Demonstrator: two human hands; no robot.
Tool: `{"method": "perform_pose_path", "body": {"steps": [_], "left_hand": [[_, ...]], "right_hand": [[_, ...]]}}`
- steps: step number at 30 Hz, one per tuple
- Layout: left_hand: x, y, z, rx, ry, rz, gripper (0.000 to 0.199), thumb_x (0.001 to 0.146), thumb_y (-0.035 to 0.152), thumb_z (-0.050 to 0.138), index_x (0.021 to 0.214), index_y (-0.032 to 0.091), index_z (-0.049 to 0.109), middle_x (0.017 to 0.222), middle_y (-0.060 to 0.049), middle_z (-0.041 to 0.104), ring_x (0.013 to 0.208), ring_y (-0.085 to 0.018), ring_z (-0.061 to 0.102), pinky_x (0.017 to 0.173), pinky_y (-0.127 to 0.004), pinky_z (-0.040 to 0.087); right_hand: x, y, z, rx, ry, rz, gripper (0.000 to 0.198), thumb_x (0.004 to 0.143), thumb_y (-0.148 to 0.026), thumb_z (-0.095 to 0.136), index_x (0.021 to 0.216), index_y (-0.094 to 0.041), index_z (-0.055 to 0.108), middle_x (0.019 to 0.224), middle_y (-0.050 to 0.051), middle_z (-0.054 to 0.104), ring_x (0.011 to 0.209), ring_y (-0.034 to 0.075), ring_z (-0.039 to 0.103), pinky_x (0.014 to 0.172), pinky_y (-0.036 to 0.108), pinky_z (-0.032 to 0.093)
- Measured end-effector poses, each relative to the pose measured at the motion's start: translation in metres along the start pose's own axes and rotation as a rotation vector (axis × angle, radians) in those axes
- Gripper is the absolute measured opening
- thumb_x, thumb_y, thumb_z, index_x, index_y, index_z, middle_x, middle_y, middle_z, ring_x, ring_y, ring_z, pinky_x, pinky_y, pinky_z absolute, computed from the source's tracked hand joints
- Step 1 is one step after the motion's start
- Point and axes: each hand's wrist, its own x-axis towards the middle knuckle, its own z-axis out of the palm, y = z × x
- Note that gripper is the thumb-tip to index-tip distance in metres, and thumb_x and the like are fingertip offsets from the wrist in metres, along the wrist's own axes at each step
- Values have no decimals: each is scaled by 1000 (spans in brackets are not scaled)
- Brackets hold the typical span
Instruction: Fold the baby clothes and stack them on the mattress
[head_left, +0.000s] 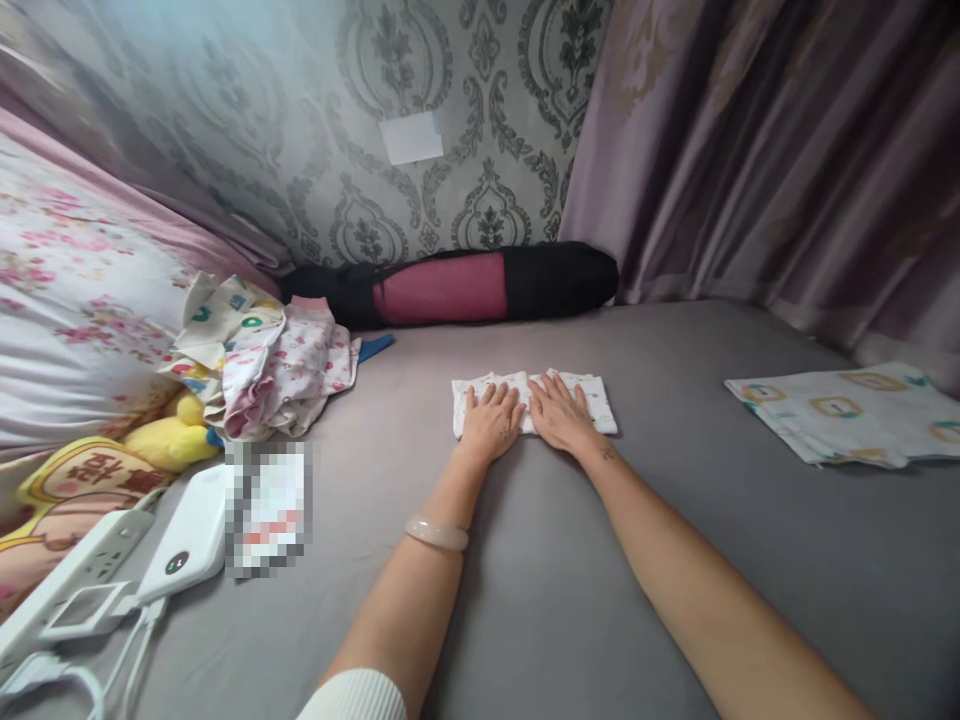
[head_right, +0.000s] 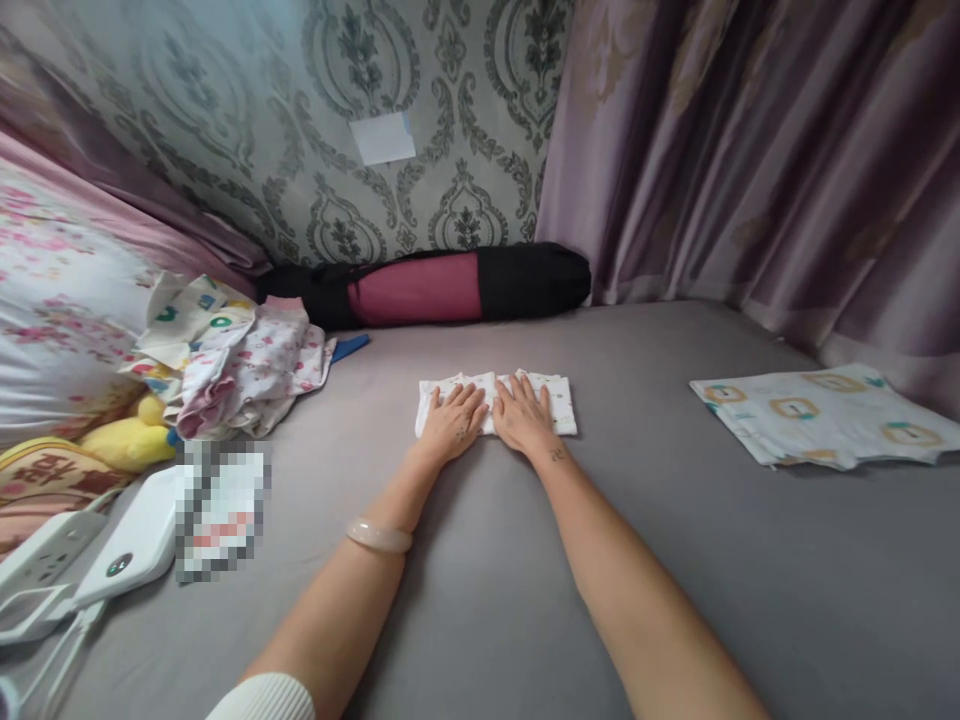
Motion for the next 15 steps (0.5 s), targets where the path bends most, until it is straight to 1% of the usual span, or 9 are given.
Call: {"method": "perform_pose_path", "body": {"steps": [3, 8, 11, 15], "left_hand": [[0, 0, -2, 70, -15, 5, 46, 100, 39, 24, 137, 23, 46, 145, -7, 47, 137, -25, 38, 114, -58, 19], [0, 2, -3, 100, 10, 4, 48, 100, 39, 21, 137, 23, 46, 148, -7, 44, 140, -25, 33, 115, -57, 20], [0, 3, -4, 82, -11, 16, 48, 100, 39, 20, 139, 22, 45, 148, -7, 44, 140, -24, 34, 115, -56, 19], [1, 4, -3, 47, -74, 11, 49, 100, 39, 22, 141, 21, 43, 149, -6, 43, 140, -24, 35, 115, -55, 21]], "right_hand": [[1, 2, -2, 6, -12, -2, 55, 97, -33, 20, 148, -21, 36, 156, 8, 29, 144, 26, 20, 114, 54, 15], [3, 9, -9, 62, -95, 2, 55, 98, -36, 17, 149, -24, 34, 158, 7, 24, 146, 25, 15, 115, 54, 13], [3, 8, -9, 56, -76, -10, 54, 99, -35, 18, 149, -24, 34, 158, 8, 23, 146, 25, 15, 115, 54, 12], [2, 4, -3, 36, -37, -13, 52, 98, -34, 21, 147, -25, 38, 156, 7, 29, 145, 26, 17, 114, 54, 14]]}}
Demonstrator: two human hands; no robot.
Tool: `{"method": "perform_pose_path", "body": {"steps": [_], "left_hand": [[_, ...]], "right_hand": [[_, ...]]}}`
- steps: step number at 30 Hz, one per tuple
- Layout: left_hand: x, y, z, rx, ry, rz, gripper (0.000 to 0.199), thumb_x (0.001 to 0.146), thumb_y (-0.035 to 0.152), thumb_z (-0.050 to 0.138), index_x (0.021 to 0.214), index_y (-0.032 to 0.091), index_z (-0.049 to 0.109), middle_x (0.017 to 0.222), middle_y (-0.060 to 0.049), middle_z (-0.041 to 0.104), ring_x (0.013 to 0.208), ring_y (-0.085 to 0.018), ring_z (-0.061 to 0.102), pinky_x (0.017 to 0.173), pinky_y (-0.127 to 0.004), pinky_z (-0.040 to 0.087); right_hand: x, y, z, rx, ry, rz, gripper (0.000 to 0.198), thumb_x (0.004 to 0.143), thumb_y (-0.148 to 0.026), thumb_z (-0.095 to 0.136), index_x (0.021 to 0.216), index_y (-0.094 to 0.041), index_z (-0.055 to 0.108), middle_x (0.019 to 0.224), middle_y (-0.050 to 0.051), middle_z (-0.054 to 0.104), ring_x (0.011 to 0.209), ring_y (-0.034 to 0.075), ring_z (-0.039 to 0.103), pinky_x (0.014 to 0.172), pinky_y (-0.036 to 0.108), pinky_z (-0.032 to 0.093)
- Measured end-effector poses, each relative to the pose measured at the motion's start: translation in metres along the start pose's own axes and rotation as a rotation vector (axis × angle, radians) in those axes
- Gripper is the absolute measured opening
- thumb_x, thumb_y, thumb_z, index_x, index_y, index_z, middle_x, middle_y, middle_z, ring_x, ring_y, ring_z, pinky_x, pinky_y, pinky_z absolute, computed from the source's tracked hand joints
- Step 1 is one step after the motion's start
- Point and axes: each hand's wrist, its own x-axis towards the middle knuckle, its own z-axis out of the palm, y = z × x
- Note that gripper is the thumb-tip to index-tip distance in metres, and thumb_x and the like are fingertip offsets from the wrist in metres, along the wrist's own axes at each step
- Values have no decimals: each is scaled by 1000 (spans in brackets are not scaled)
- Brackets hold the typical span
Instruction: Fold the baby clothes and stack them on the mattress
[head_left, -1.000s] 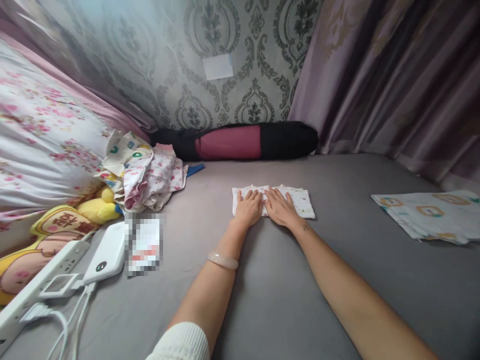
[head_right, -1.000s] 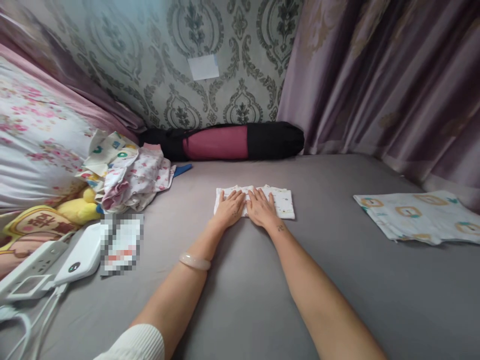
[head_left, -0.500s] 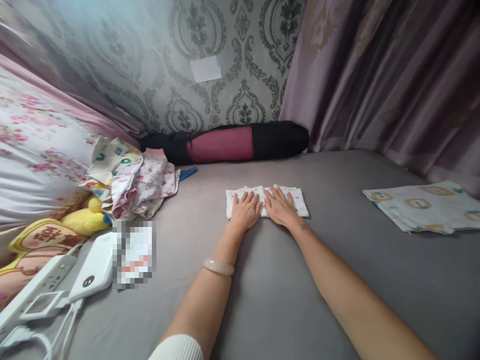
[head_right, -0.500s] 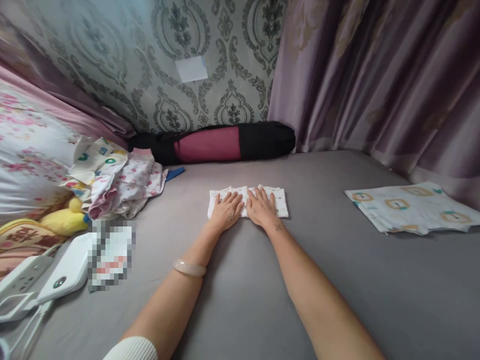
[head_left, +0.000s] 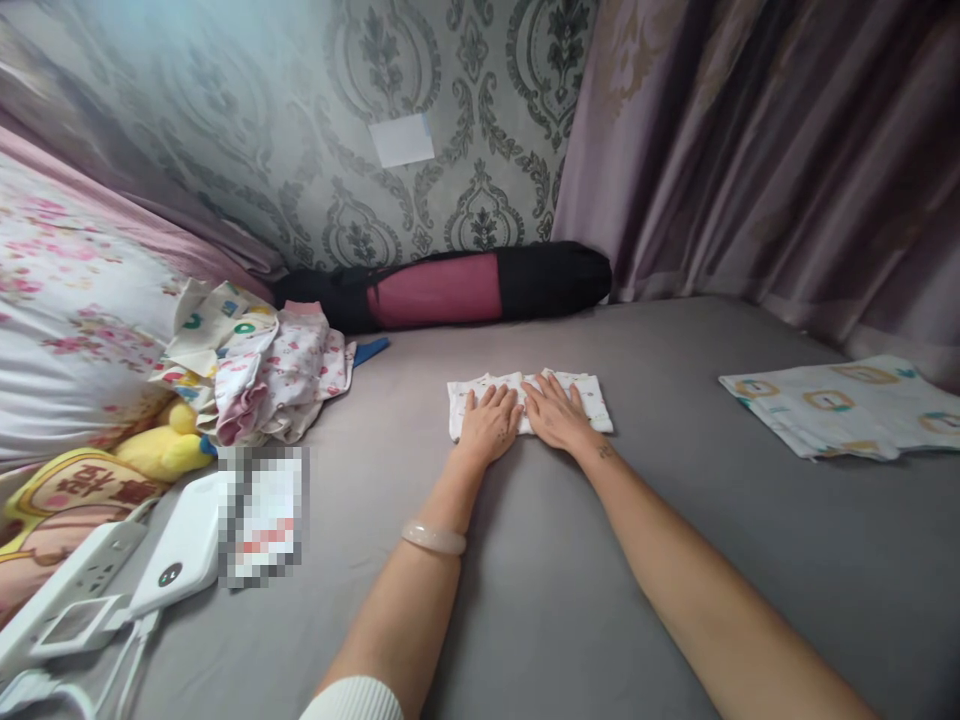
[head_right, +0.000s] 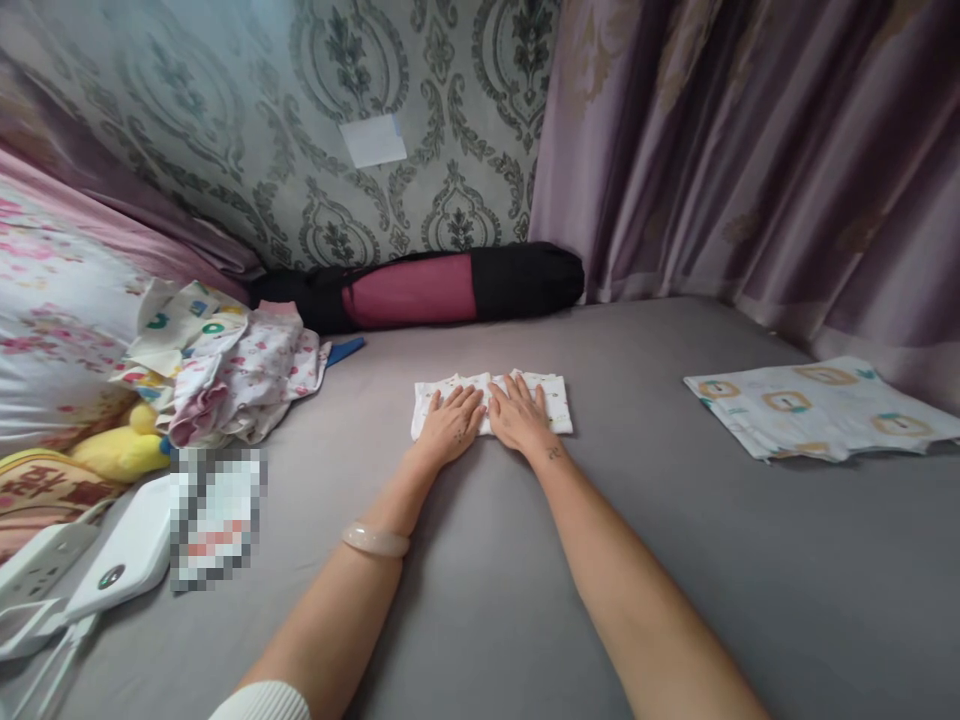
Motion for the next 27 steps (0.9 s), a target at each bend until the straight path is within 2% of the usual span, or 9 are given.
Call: {"method": "perform_pose_path", "body": {"steps": [7, 12, 21, 27], "left_hand": [[0, 0, 0, 0, -10, -12, 48, 100, 39, 23, 141, 22, 42, 150, -6, 42, 140, -25, 34, 114, -55, 23], [-1, -3, 1, 37, 47, -41, 48, 100, 38, 21, 138, 22, 45, 148, -6, 44, 140, -25, 34, 114, -56, 24], [0, -5, 3, 48, 26, -60, 48, 100, 39, 21, 139, 22, 45, 148, -8, 43, 139, -27, 35, 113, -57, 24], [-1, -4, 2, 54, 24, -63, 48, 100, 40, 20, 139, 23, 44, 148, -7, 43, 139, -26, 35, 114, -56, 24]], "right_hand": [[1, 2, -1, 28, 1, 10, 52, 100, -38, 19, 146, -25, 39, 156, 7, 28, 145, 24, 17, 114, 51, 13], [0, 7, -5, 14, 32, 101, 55, 100, -39, 17, 147, -22, 39, 156, 10, 27, 144, 27, 19, 114, 53, 12], [0, 9, 7, -22, 91, 81, 54, 99, -39, 20, 147, -22, 39, 155, 11, 30, 143, 28, 22, 113, 55, 11], [0, 8, 1, -2, 61, 91, 54, 99, -39, 20, 147, -23, 38, 156, 10, 28, 144, 27, 21, 114, 55, 11]]}}
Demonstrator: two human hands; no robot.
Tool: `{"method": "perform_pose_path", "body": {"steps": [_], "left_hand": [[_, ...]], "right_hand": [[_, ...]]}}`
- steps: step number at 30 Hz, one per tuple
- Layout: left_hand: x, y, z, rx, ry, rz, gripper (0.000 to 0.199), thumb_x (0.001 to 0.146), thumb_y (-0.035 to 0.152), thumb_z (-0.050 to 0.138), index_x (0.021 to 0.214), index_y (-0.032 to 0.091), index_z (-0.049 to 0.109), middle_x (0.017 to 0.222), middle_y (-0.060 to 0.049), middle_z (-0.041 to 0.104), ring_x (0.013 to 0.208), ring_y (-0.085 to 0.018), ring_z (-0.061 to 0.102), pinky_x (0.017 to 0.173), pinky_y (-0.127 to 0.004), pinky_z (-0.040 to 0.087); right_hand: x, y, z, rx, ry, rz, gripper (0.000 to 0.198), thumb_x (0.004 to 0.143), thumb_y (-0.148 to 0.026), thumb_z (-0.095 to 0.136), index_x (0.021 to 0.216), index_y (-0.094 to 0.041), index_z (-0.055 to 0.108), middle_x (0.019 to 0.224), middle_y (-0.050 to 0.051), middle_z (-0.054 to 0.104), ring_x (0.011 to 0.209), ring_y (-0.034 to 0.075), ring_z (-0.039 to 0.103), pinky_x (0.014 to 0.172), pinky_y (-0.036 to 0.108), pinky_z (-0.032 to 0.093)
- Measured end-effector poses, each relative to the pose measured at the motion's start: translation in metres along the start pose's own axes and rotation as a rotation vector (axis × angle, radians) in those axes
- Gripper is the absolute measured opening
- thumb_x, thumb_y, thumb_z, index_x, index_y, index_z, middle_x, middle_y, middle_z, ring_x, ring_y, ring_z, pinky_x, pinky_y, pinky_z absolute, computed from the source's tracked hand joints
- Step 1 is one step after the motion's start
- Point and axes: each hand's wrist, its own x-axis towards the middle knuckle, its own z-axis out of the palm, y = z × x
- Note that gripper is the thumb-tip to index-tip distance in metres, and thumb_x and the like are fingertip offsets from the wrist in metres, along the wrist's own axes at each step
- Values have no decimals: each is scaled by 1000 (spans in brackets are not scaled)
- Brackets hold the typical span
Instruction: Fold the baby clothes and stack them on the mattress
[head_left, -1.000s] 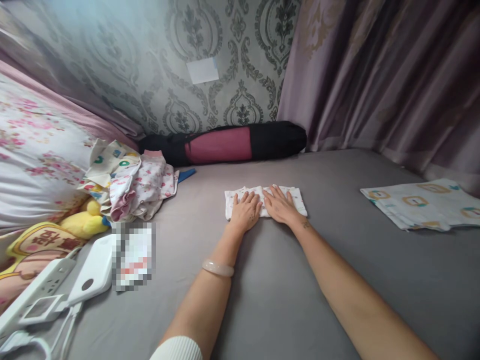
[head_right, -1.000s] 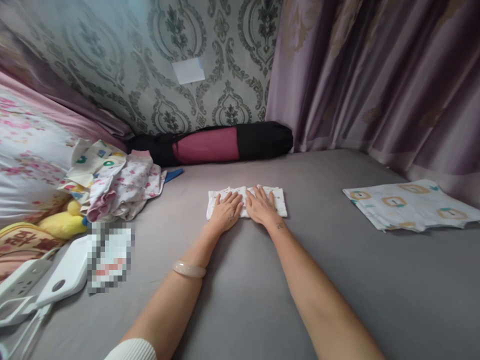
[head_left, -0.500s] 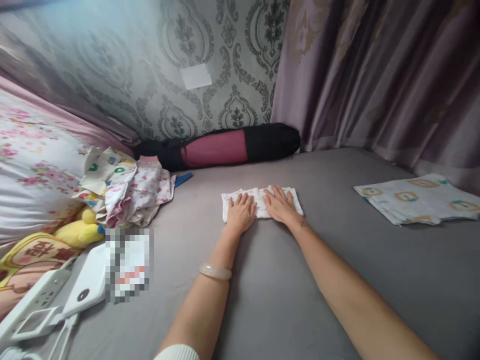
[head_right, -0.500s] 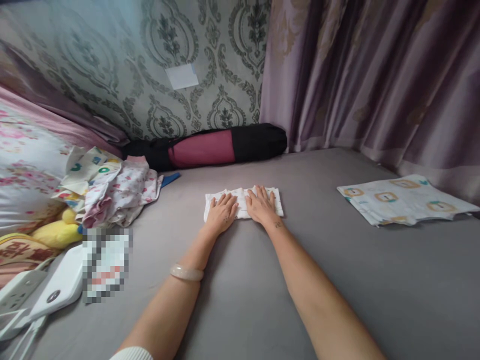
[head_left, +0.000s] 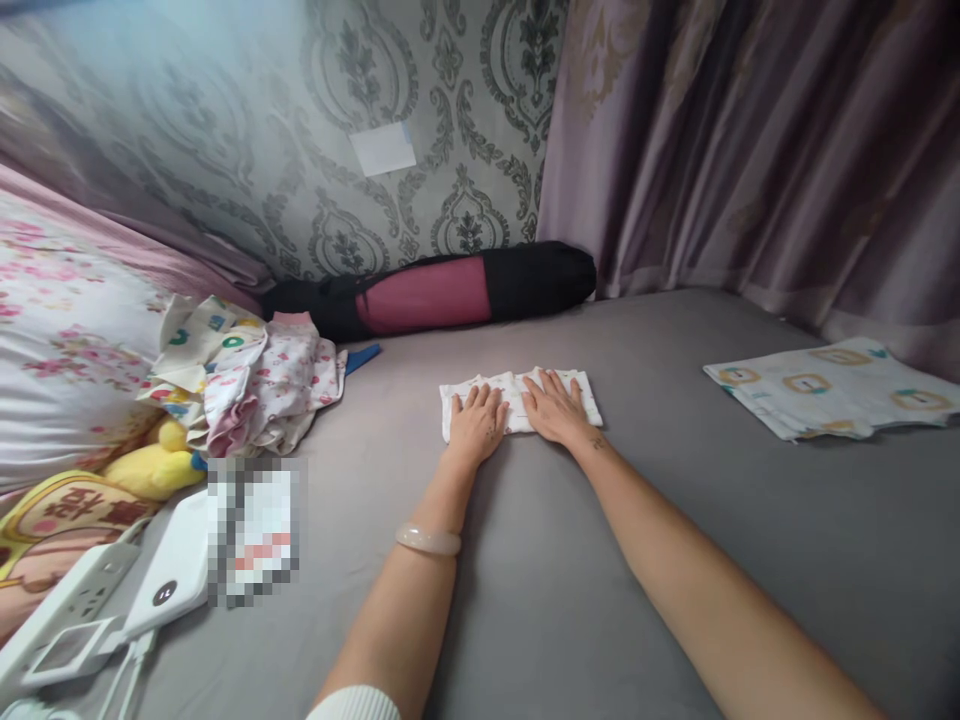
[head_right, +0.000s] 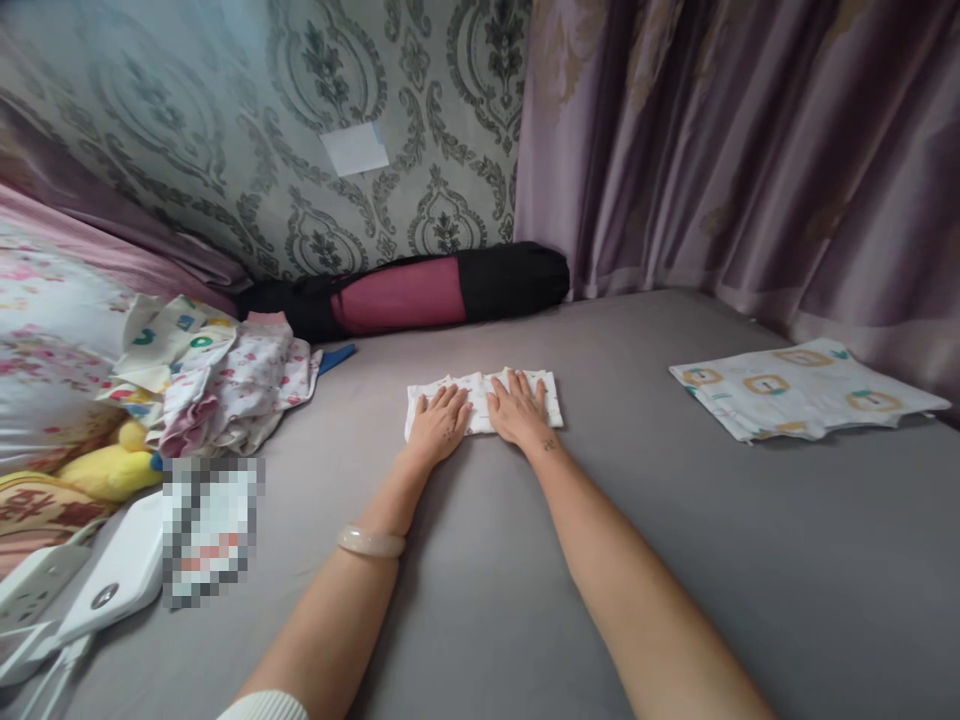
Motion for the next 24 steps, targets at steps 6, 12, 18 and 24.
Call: {"method": "perform_pose_path", "body": {"steps": [6, 12, 18, 24], "left_hand": [[0, -4, 2, 38, 66, -68, 49, 100, 40, 19, 135, 22, 47, 148, -10, 43, 138, -25, 36, 114, -53, 24], [1, -9, 4, 26, 8, -141, 51, 99, 42, 20, 139, 22, 43, 151, -10, 39, 140, -26, 32, 115, -54, 23], [1, -8, 2, 25, -9, -132, 52, 99, 41, 20, 140, 19, 43, 151, -12, 38, 141, -28, 32, 115, -55, 23], [-1, -9, -1, 40, 10, -143, 51, 99, 42, 21, 138, 21, 45, 149, -11, 41, 140, -27, 34, 114, -54, 23]], "right_hand": [[1, 6, -7, -13, 17, 58, 56, 99, -39, 16, 147, -20, 37, 155, 11, 29, 144, 27, 19, 115, 54, 9], [3, 13, 1, -57, 19, 78, 56, 99, -39, 17, 148, -18, 36, 153, 13, 33, 143, 28, 22, 114, 52, 12], [6, 13, 3, -50, -5, 87, 56, 99, -39, 17, 148, -18, 35, 154, 12, 32, 143, 27, 20, 115, 52, 12], [7, 23, -8, -26, -10, 113, 58, 99, -41, 15, 148, -18, 36, 154, 14, 31, 144, 27, 20, 114, 52, 12]]}}
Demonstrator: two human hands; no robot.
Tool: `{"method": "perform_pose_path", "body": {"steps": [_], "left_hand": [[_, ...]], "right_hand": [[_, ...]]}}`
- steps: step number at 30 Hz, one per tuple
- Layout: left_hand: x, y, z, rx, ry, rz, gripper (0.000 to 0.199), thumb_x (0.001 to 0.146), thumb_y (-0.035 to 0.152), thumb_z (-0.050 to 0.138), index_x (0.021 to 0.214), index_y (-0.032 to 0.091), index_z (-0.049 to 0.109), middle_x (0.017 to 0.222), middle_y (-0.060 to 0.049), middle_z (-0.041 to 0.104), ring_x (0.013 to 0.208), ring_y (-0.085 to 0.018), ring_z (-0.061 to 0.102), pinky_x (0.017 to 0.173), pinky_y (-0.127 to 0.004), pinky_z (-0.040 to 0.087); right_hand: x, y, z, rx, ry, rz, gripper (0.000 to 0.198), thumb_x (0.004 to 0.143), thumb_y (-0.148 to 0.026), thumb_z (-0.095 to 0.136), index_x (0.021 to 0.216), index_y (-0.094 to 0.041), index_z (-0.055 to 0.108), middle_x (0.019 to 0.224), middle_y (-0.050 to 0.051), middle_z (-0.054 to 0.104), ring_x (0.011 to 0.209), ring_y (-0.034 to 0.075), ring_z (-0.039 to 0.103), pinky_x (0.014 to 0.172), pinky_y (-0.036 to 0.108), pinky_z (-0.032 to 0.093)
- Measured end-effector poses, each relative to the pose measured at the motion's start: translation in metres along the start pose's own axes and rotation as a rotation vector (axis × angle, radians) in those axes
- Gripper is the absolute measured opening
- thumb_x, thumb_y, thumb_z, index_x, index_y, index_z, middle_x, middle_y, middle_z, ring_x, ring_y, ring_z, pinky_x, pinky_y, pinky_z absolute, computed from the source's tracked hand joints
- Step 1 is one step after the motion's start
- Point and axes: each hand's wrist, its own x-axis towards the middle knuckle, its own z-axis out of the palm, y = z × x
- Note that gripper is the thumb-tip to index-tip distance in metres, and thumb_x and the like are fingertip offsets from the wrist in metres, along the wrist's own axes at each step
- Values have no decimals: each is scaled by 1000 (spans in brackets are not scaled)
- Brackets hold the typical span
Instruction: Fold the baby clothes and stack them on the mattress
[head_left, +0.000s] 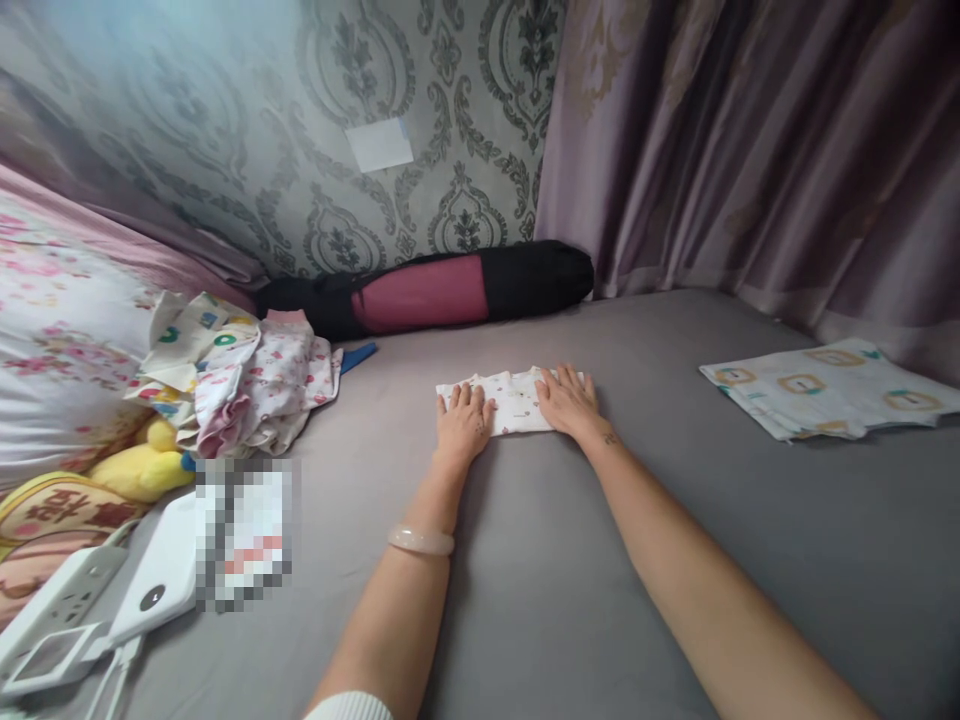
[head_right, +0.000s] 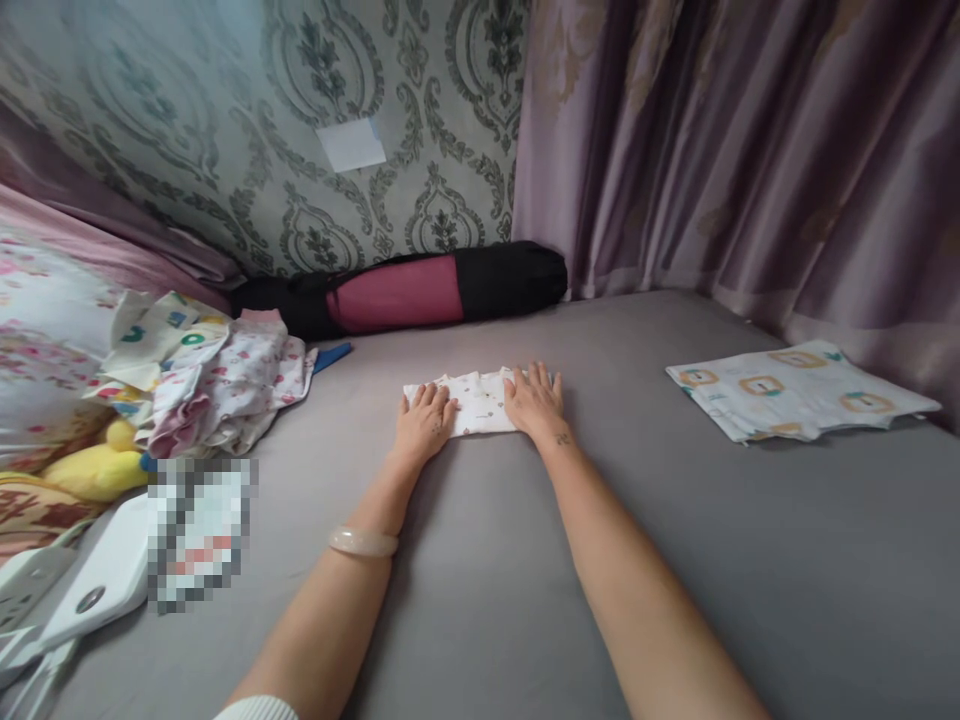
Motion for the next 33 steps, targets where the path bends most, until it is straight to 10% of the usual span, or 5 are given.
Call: {"method": "perform_pose_path", "body": {"steps": [14, 22, 33], "left_hand": [[5, -12, 2, -24, -57, -79, 56, 98, 43, 19, 143, 17, 39, 153, -14, 34, 144, -28, 24, 115, -55, 21], [1, -7, -5, 52, 154, -75, 59, 99, 41, 15, 139, 13, 46, 150, -15, 39, 144, -28, 25, 118, -53, 8], [1, -10, 1, 38, 33, -97, 55, 98, 43, 20, 140, 16, 44, 149, -14, 41, 141, -29, 30, 116, -54, 17]], "right_hand": [[1, 17, 5, -42, 37, 35, 56, 99, -39, 19, 144, -16, 41, 152, 16, 33, 141, 29, 26, 111, 51, 21], [2, 8, -3, -31, 86, 35, 57, 99, -39, 16, 145, -16, 40, 154, 16, 29, 143, 28, 20, 114, 52, 10], [-1, 8, 6, -37, 48, 31, 56, 99, -40, 21, 145, -13, 41, 152, 17, 34, 141, 29, 26, 111, 45, 21]]}}
